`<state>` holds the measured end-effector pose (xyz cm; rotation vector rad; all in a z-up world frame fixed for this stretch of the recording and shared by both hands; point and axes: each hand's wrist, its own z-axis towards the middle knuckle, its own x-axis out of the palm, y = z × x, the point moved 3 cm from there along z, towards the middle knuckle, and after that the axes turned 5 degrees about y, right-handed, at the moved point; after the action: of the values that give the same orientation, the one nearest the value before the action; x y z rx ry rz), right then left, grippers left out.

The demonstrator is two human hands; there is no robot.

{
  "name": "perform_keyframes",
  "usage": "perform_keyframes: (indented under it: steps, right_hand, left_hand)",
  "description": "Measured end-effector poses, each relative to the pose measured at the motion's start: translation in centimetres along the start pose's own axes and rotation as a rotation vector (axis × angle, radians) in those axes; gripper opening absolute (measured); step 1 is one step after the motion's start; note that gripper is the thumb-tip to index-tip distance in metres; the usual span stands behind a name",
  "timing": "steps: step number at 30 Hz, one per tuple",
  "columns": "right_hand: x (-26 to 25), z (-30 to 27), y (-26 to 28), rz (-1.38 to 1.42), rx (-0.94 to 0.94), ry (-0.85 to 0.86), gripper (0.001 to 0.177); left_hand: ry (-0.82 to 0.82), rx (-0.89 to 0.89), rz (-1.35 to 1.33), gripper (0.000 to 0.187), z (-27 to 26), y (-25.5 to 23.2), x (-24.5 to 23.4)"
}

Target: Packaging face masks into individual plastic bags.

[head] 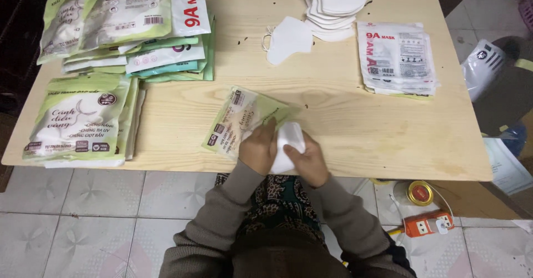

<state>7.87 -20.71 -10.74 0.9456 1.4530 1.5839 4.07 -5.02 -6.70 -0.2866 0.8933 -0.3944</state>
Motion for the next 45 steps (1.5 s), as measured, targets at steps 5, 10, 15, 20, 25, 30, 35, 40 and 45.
perform_keyframes:
  steps: [5, 10, 15, 20, 25, 30, 35, 40, 45]
  right_hand:
    - [2.8, -0.9, 8.7, 0.150, 0.089, 0.140, 0.038]
    - [-0.2, -1.4, 2.2, 0.173, 0.243, 0.208, 0.043]
    - [0.3, 0.3, -3.4, 0.251, 0.195, 0.072, 0.042]
    - [1.0, 2.9, -9.5, 0.140, 0.031, 0.150, 0.032]
    - [0.3, 2.6, -5.4, 0.216, 0.064, 0.176, 0.017]
    - [-0.8, 1.7, -1.3, 0.295, 0.088, 0.214, 0.015]
    - [0.7, 0.5, 2.5, 0.416, 0.143, 0.267, 0.033]
    - [1.0, 0.1, 5.0, 0.376, 0.039, 0.131, 0.018]
    - [-2.2, -0.1, 7.7, 0.066, -0.317, -0.238, 0.045]
  left_hand:
    - [0.016, 0.137, 0.192, 0.040, -1.0, 0.9, 1.5]
    - [0.078, 0.130, 0.154, 0.035, -0.4, 0.5, -1.2]
    - [0.105, 0.217, 0.144, 0.035, -0.6, -2.0, -0.5]
    - [0.094, 0.245, 0.128, 0.030, -0.9, -4.0, -0.2]
    - [0.145, 0.248, -0.053, 0.034, -0.1, -5.2, -2.3]
    - [0.348, 0.288, -0.184, 0.109, 0.8, -6.0, -7.0]
    - [0.229, 0.396, 0.202, 0.064, -1.7, -3.6, -5.3]
    - [0.209, 0.374, -0.013, 0.064, -1.4, -1.9, -7.5]
    - [0.147, 0.303, -0.445, 0.048, -0.6, -1.4, -11.8]
